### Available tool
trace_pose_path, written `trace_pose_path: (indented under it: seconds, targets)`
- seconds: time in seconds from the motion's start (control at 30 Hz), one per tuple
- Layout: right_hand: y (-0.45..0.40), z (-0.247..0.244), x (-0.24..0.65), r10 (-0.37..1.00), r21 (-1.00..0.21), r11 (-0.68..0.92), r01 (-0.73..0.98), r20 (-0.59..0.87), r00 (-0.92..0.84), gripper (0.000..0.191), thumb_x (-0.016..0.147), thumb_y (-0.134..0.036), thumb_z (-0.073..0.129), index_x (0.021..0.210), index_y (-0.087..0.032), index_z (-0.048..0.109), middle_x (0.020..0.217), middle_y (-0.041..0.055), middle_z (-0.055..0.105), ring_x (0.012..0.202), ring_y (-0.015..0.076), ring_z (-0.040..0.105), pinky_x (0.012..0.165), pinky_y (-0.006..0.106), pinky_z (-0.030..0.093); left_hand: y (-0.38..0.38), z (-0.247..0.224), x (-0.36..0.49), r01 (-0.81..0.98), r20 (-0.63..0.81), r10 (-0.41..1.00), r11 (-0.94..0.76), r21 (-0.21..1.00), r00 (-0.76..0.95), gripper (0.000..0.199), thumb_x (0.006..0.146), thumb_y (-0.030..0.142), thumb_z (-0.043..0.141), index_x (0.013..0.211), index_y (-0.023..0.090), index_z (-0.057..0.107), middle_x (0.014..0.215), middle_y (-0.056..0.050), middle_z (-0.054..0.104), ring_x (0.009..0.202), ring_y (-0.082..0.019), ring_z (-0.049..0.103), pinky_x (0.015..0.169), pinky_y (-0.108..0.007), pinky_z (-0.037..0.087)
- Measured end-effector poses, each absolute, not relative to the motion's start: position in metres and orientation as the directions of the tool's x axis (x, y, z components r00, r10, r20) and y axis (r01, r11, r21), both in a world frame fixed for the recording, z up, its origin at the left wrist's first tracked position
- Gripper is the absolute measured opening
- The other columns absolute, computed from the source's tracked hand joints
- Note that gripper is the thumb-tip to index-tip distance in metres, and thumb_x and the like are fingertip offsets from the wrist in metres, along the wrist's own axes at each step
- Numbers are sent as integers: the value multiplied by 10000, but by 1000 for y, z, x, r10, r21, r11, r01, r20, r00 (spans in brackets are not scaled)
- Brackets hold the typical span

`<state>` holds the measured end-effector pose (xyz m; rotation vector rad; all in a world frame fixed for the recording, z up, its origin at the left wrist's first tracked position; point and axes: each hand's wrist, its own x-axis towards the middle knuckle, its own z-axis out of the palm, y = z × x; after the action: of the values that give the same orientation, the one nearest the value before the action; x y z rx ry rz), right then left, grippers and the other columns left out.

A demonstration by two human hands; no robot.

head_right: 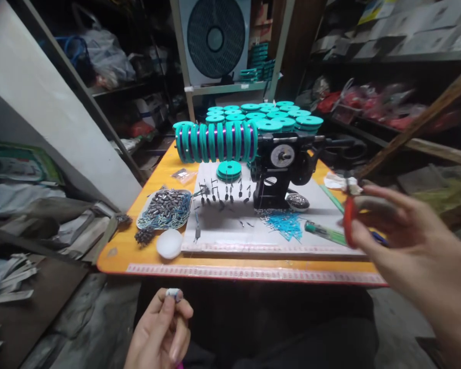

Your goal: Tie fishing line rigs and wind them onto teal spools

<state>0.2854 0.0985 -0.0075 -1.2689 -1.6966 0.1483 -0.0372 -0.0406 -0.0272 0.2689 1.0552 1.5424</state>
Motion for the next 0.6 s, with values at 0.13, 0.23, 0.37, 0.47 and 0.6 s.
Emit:
trace_pose_path:
  seconds: [0.13, 0.23, 0.37, 0.47, 0.6]
  targets:
    - [30, -16, 201, 776, -562, 628, 538, 497, -388, 416, 820, -268, 651, 1231, -310, 603, 1001, 69, 670, 820, 206, 681, 671, 279, 586, -42, -25, -34, -708, -420, 870, 123, 695, -260, 347, 628, 392, 830, 714, 121, 631, 578, 2, 634, 314, 58, 260, 328, -52, 167]
    - [1, -30, 151, 735, -621, 665, 415, 443, -514, 471, 839, -144, 591, 1290, -281, 565, 991, 67, 644, 787, 147, 674, 663, 193, 574, -44, -21, -34, -708, -416, 862, 99, 699, -290, 341, 617, 380, 839, 713, 125, 634, 566, 9, 621, 330, 58, 234, 336, -56, 162]
    - [-13, -49, 117, 726, -689, 658, 304, 475, -496, 486, 838, -88, 559, 1294, -254, 562, 990, 78, 618, 834, 150, 661, 729, 210, 565, -47, -17, -34, -681, -404, 849, 73, 728, -341, 348, 611, 392, 839, 709, 132, 630, 542, 8, 621, 333, 49, 237, 343, -65, 177]
    - [-18, -56, 111, 787, -765, 589, 263, 469, -400, 486, 816, -81, 587, 1262, -274, 575, 934, 58, 614, 752, 139, 651, 658, 198, 563, -50, -16, -32, -597, -364, 821, 36, 802, -439, 378, 602, 432, 833, 689, 135, 617, 531, 12, 622, 338, 42, 255, 350, -70, 200]
    - [-26, -60, 112, 877, -882, 431, 193, 359, -319, 429, 814, -150, 634, 1205, -325, 615, 846, 30, 607, 679, 139, 633, 579, 200, 551, -55, -19, -30, -353, -204, 759, -37, 935, -618, 344, 639, 446, 806, 679, 153, 629, 561, 5, 647, 379, 2, 367, 375, -94, 286]
